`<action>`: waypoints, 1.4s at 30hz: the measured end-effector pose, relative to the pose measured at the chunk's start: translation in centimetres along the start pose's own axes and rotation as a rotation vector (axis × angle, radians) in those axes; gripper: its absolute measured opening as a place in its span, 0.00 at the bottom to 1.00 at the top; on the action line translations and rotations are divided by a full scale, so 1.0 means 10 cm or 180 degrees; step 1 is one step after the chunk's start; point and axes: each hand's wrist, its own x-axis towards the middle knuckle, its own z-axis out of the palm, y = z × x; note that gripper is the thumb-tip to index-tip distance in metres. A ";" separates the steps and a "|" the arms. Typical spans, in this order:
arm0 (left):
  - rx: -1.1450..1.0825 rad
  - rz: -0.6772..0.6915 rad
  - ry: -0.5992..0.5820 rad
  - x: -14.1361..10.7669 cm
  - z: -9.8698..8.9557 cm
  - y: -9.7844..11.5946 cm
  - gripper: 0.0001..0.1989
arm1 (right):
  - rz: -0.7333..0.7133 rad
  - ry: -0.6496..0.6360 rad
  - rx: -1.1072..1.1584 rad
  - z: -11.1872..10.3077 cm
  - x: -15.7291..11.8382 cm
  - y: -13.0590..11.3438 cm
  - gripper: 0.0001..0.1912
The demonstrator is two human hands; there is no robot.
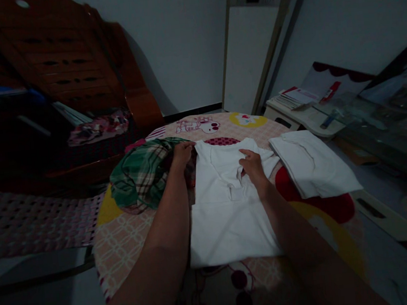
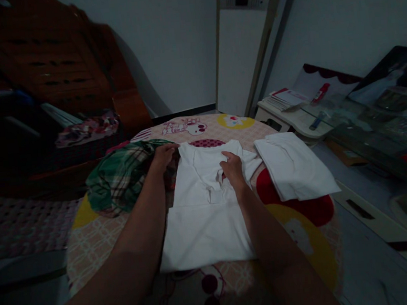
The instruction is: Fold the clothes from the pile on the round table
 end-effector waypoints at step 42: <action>0.1025 0.0521 -0.0639 0.01 0.07 0.04 0.20 | -0.0581 0.0316 -0.1701 -0.02 -0.03 -0.10 0.10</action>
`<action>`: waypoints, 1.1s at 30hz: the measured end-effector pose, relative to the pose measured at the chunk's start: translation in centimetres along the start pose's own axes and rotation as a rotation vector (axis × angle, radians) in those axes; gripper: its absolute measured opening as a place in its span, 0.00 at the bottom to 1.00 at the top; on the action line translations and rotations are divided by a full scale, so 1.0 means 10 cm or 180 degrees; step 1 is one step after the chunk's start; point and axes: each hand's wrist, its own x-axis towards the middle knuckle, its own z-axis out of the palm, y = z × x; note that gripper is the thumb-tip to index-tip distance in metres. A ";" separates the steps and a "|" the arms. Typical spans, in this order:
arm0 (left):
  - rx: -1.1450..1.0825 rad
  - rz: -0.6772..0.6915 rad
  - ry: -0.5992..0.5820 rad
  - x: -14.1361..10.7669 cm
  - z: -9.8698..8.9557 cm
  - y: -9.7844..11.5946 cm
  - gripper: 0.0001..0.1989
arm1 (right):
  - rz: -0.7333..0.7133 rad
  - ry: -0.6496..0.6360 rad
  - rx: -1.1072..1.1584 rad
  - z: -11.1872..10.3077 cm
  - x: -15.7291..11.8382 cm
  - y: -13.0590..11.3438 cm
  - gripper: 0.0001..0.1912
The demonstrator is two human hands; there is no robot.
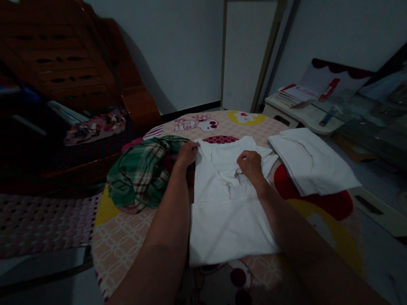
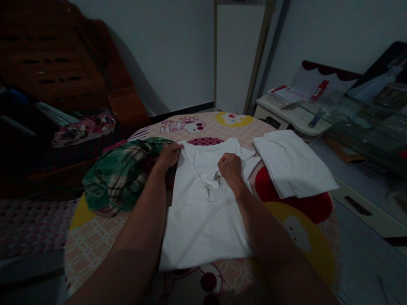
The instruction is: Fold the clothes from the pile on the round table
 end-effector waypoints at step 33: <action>0.1049 0.0669 -0.0695 -0.14 -0.02 0.25 0.23 | -0.0323 -0.0100 -0.0732 -0.03 -0.07 0.05 0.15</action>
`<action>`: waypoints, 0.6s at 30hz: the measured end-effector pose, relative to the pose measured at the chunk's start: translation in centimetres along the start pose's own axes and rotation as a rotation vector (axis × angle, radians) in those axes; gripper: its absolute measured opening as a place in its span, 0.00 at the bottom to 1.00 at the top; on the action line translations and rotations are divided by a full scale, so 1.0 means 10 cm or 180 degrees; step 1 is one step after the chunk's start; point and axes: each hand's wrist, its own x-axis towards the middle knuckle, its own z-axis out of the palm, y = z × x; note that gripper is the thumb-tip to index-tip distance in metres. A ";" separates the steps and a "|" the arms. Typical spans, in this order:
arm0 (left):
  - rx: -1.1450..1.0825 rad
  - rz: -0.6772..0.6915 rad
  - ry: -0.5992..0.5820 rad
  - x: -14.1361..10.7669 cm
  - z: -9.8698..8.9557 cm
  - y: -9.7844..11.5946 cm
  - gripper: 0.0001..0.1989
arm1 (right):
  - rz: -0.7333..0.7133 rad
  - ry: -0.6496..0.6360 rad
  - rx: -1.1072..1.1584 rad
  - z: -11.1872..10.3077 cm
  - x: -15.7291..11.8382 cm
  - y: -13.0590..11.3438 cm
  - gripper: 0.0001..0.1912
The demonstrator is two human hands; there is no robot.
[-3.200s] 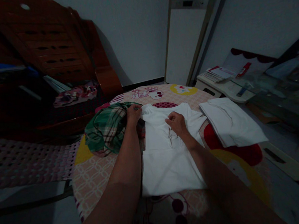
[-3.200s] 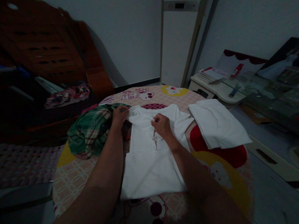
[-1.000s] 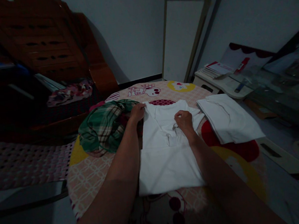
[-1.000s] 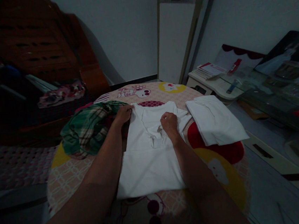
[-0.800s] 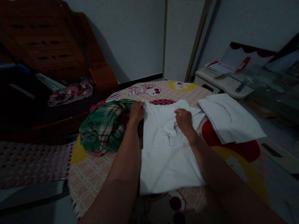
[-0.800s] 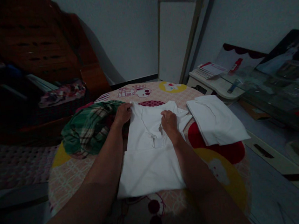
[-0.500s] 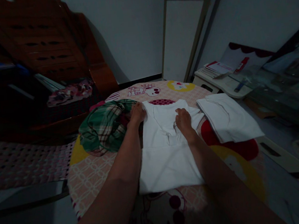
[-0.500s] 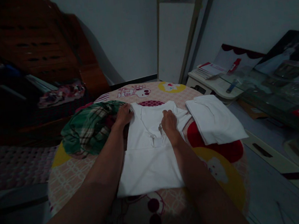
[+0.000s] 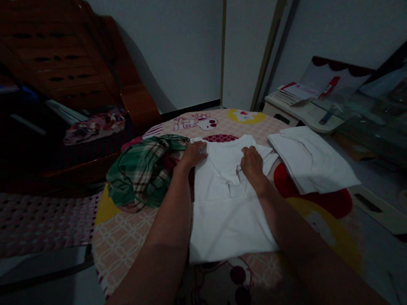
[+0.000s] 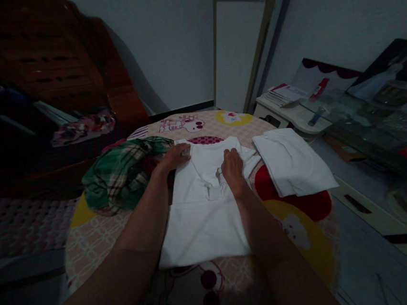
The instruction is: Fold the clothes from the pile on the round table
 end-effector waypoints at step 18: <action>-0.0711 0.1535 -0.0796 0.02 0.07 0.58 0.21 | -0.1887 -0.1103 -0.0732 -0.45 -0.59 -0.24 0.12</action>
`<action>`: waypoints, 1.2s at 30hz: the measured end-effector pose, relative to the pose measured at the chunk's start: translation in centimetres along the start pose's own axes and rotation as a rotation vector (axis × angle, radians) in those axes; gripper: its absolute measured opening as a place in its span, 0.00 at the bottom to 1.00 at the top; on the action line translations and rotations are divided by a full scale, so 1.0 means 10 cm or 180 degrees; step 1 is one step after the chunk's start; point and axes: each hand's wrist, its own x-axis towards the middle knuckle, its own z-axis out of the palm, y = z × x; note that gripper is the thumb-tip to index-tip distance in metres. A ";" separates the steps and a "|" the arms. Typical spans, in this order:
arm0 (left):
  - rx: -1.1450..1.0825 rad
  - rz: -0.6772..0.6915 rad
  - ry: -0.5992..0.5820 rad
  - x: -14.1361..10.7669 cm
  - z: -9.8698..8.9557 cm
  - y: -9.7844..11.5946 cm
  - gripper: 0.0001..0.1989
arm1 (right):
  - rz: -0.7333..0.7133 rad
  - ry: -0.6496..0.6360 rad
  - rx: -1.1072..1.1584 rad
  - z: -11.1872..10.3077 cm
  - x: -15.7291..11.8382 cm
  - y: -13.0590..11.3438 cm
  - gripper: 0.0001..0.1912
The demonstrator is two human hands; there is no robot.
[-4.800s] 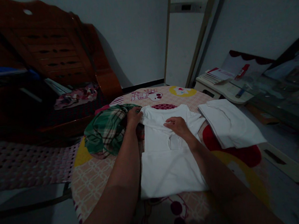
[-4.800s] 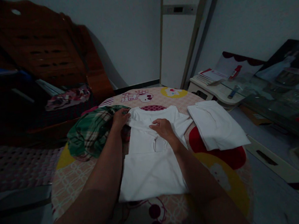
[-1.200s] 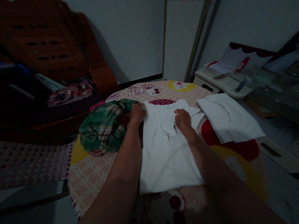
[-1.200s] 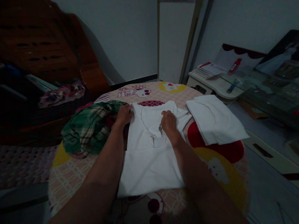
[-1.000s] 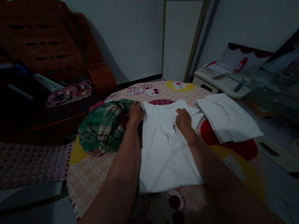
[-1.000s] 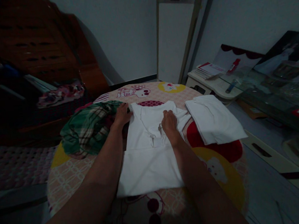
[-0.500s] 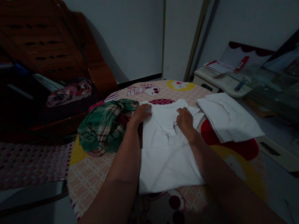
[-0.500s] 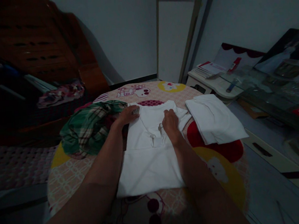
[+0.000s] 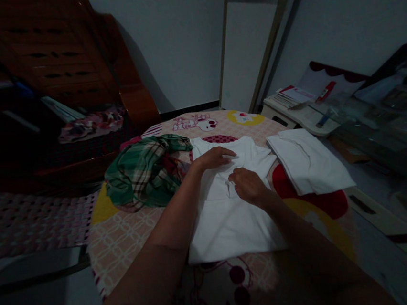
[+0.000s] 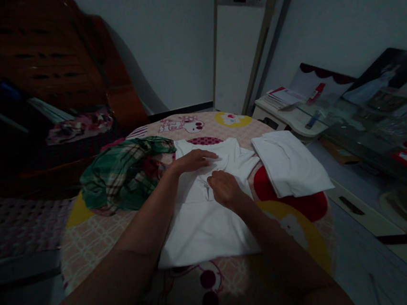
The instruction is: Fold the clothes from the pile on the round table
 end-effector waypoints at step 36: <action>0.0591 -0.1000 0.1042 -0.01 0.27 -0.02 0.23 | 0.2850 0.0861 0.0173 0.31 -0.19 1.02 0.18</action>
